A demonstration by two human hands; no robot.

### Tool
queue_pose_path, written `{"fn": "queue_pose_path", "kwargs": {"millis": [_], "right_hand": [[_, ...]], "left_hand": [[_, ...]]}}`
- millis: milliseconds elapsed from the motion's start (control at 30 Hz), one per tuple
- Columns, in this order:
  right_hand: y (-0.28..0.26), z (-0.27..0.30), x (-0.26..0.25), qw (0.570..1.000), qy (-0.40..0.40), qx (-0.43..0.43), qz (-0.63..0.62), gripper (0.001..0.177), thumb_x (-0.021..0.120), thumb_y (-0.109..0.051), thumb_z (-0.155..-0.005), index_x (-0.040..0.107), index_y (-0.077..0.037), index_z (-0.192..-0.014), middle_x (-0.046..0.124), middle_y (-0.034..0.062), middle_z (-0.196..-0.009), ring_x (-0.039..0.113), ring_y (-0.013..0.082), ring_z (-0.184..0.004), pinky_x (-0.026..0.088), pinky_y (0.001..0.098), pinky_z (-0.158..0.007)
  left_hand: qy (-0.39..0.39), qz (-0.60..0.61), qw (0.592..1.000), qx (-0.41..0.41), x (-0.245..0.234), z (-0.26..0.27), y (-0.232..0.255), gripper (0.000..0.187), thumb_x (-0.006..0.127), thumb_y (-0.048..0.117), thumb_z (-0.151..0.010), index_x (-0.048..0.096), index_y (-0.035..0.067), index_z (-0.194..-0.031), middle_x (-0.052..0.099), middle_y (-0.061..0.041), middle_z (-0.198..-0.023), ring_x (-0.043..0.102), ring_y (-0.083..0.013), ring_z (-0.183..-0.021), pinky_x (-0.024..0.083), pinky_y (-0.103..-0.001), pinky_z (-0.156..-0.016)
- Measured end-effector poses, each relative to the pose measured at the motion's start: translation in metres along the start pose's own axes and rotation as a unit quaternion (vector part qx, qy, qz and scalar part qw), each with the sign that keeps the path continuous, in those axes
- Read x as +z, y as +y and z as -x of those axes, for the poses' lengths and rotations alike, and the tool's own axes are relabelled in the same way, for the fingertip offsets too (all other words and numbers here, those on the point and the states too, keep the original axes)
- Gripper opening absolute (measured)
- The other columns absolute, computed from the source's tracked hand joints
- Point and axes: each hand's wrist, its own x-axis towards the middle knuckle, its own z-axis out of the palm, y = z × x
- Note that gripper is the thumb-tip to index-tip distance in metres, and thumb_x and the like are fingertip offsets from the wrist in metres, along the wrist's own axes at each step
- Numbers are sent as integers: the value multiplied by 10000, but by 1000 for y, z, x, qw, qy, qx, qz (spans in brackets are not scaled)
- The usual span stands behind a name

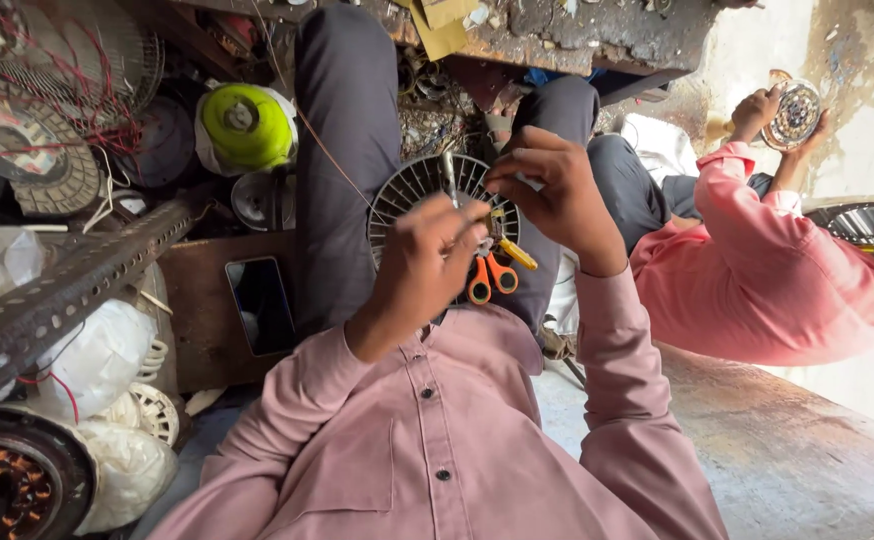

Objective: The recorder is rewiring or repairing an electric fan motor by manipulating copper wire and internal components.

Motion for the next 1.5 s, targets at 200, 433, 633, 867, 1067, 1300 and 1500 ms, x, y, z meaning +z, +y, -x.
{"fn": "queue_pose_path", "kwargs": {"millis": [200,433,633,867,1067,1300,1500], "right_hand": [[7,11,5,996,-24,-85,14,101,791,-29,-880,748,-60,-965,663,62,-909,648,241,-870,501,351,-768],[9,11,7,994,-51,-90,17,138,776,-21,-843,759,-68,-972,677,51,-909,654,235,-870,496,349,-767],[12,35,26,997,-37,-48,50,104,825,-49,-851,778,-52,-944,684,58,-875,619,213,-785,463,347,-707],[-4,69,76,926,130,198,-295,540,860,-293,-831,702,25,-1238,689,138,-1206,659,243,-1152,517,357,-1050],[-1,85,81,948,111,212,-211,508,886,-234,-799,741,-6,-1229,706,150,-1112,678,256,-1117,544,330,-979],[-2,81,85,952,120,202,-195,545,913,-336,-833,703,-13,-1218,710,127,-1082,700,244,-1056,532,372,-994],[-16,62,78,908,127,328,-228,788,687,-727,-896,736,23,-1136,713,178,-1083,676,283,-1088,521,396,-1001]], "left_hand": [[-100,-22,995,-6,-1,41,7,311,681,86,-954,673,-28,-1244,601,-135,-859,652,-285,-696,508,-375,-607],[-112,-111,987,21,-1,74,-3,283,729,94,-906,697,-3,-1170,547,-108,-786,632,-257,-615,493,-362,-535],[-123,-150,979,59,-9,78,-29,230,764,100,-855,754,32,-1075,485,-59,-668,550,-200,-487,431,-336,-443],[-136,-82,981,115,-8,73,-84,33,768,97,-885,760,81,-913,507,-18,-690,571,-184,-567,459,-342,-522],[-170,-18,977,127,-2,79,-102,55,757,128,-858,774,83,-884,575,5,-717,602,-182,-626,506,-328,-578],[-168,26,978,119,0,75,-107,53,740,116,-845,749,64,-844,610,16,-767,668,-157,-697,554,-331,-671],[-191,40,972,127,-2,68,-112,69,744,135,-778,715,73,-775,609,31,-785,642,-157,-661,527,-326,-627]]}}
